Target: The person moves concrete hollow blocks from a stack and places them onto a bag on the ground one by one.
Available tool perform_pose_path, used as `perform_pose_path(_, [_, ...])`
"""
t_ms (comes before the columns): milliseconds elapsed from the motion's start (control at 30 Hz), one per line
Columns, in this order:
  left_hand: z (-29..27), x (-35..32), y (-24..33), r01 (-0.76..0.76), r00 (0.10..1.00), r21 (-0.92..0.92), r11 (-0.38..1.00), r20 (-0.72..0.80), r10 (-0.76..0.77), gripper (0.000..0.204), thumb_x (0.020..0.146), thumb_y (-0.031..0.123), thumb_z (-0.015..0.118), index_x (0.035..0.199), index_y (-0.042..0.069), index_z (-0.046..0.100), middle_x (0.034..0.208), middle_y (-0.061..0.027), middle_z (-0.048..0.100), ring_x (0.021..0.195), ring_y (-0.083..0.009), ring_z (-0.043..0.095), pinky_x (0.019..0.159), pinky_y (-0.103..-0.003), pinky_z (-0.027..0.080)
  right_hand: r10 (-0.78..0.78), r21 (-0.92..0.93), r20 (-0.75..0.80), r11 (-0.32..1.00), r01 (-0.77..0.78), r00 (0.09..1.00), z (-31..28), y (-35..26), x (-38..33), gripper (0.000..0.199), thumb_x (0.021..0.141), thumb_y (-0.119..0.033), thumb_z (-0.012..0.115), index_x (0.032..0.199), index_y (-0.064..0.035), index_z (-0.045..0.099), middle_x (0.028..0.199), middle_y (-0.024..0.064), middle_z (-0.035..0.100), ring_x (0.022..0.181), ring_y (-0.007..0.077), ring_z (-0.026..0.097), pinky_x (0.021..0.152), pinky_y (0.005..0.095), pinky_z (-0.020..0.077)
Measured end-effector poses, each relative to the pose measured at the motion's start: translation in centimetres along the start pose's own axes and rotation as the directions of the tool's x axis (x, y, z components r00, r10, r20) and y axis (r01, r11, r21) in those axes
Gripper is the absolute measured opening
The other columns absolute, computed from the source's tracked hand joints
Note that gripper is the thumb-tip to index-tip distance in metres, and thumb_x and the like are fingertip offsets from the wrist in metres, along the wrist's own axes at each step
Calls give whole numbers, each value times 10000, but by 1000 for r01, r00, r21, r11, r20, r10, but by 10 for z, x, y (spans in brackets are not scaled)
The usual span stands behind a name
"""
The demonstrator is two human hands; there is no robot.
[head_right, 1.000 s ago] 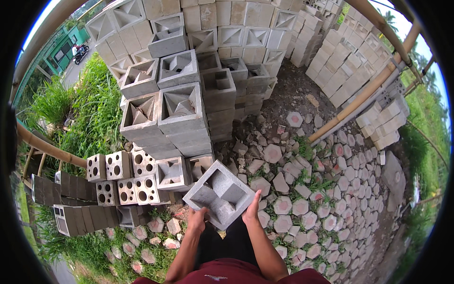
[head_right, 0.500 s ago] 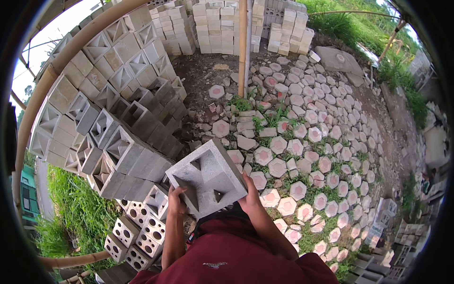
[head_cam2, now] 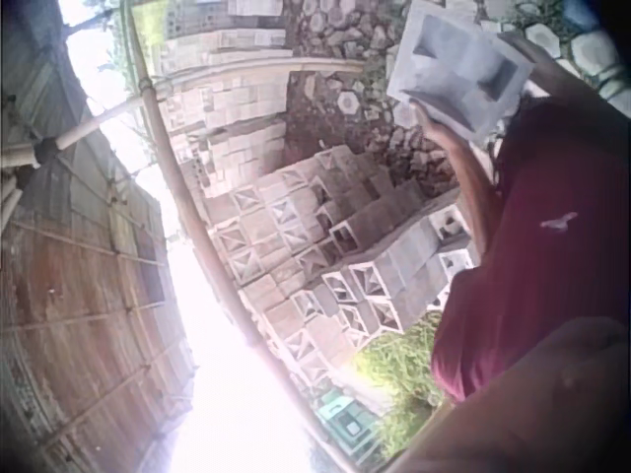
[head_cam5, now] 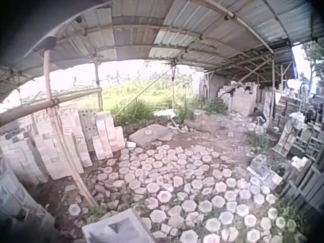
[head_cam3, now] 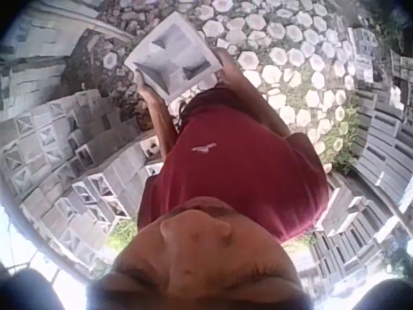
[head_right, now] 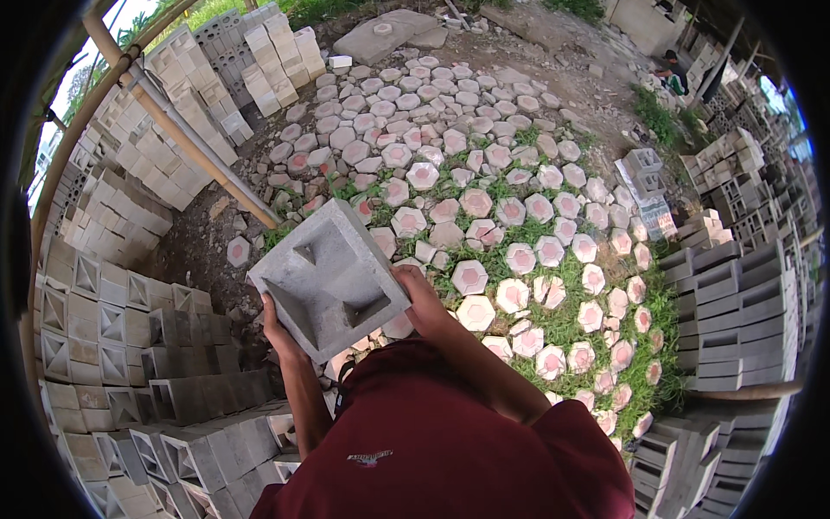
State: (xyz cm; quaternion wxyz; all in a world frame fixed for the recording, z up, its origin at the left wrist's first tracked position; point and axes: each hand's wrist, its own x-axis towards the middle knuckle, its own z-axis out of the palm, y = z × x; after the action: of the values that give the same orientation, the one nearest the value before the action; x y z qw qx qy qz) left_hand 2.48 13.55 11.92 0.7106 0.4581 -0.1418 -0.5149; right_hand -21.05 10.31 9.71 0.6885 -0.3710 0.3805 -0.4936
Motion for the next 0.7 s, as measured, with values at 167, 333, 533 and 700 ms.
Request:
perform_pose_path(167, [94, 58, -56, 142, 951, 62, 988, 267, -154, 636, 923, 481, 522, 1328, -1, 434, 1262, -148, 518, 1133, -295, 510, 977, -415, 394, 263, 148, -168, 960, -239, 950, -99, -30, 44, 635, 954, -577, 383, 999, 4, 636, 947, 106, 646, 904, 182, 568, 861, 310, 423])
perform_pose_path(333, [176, 88, -123, 405, 790, 114, 907, 456, -410, 565, 913, 412, 536, 1307, 14, 462, 1218, -143, 562, 1099, -310, 547, 955, -427, 423, 188, 148, -454, 980, -134, 871, -158, -65, 36, 788, 922, -623, 431, 1268, 82, 496, 1212, 170, 572, 1077, 225, 553, 943, 324, 423])
perform_pose_path(533, [282, 105, -212, 554, 541, 304, 775, 576, -612, 486, 905, 370, 552, 1243, 23, 517, 1154, -114, 601, 1041, -271, 585, 916, -404, 453, 134, 212, -709, 977, 28, 693, -232, -81, 11, 854, 900, -623, 484, 1333, 110, 416, 1271, 199, 537, 1157, 244, 525, 987, 330, 407])
perform_pose_path(700, [378, 109, -280, 563, 403, 451, 692, 582, -707, 499, 904, 379, 563, 1247, 19, 525, 1177, -104, 598, 1069, -257, 577, 929, -395, 447, 156, 282, -829, 946, 160, 536, -281, -121, 6, 768, 930, -570, 480, 1325, 88, 442, 1271, 164, 549, 1133, 213, 534, 969, 321, 420])
